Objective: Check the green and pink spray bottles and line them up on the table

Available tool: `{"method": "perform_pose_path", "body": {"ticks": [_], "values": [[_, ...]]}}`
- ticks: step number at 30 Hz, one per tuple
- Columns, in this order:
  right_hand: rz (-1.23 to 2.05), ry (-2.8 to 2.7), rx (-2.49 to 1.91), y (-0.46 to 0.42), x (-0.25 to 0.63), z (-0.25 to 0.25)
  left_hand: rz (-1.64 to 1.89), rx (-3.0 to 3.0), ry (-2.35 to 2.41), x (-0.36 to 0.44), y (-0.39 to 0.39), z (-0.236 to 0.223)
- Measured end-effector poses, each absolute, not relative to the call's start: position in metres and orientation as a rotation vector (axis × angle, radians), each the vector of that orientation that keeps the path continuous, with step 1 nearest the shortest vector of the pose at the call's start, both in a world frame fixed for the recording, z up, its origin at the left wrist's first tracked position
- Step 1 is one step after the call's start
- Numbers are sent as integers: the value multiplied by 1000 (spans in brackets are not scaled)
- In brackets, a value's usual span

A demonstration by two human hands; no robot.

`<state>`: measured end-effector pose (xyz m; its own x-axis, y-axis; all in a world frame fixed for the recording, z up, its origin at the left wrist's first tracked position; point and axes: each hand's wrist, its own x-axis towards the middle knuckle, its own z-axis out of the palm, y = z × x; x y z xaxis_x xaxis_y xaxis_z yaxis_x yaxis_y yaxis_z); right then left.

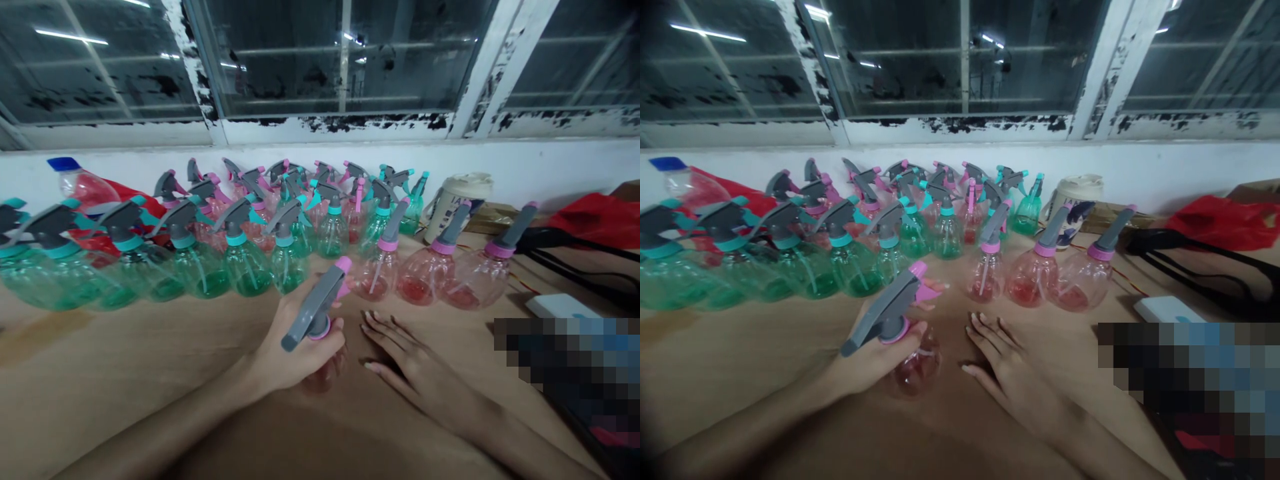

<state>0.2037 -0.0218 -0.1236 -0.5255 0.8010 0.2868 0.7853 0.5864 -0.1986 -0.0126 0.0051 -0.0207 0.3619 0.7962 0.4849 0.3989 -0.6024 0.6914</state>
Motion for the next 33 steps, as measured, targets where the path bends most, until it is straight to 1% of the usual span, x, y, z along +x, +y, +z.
{"method": "perform_pose_path", "body": {"ticks": [14,20,33], "values": [[54,-2482,-1277,-23,204,-123,1175,2098,1050,-11,2,-18],[79,-2466,-1279,-22,204,-122,1151,2091,1147,-13,2,-22],[92,-2452,-1271,-23,205,-123,1091,2054,1141,-13,-1,-15]]}}
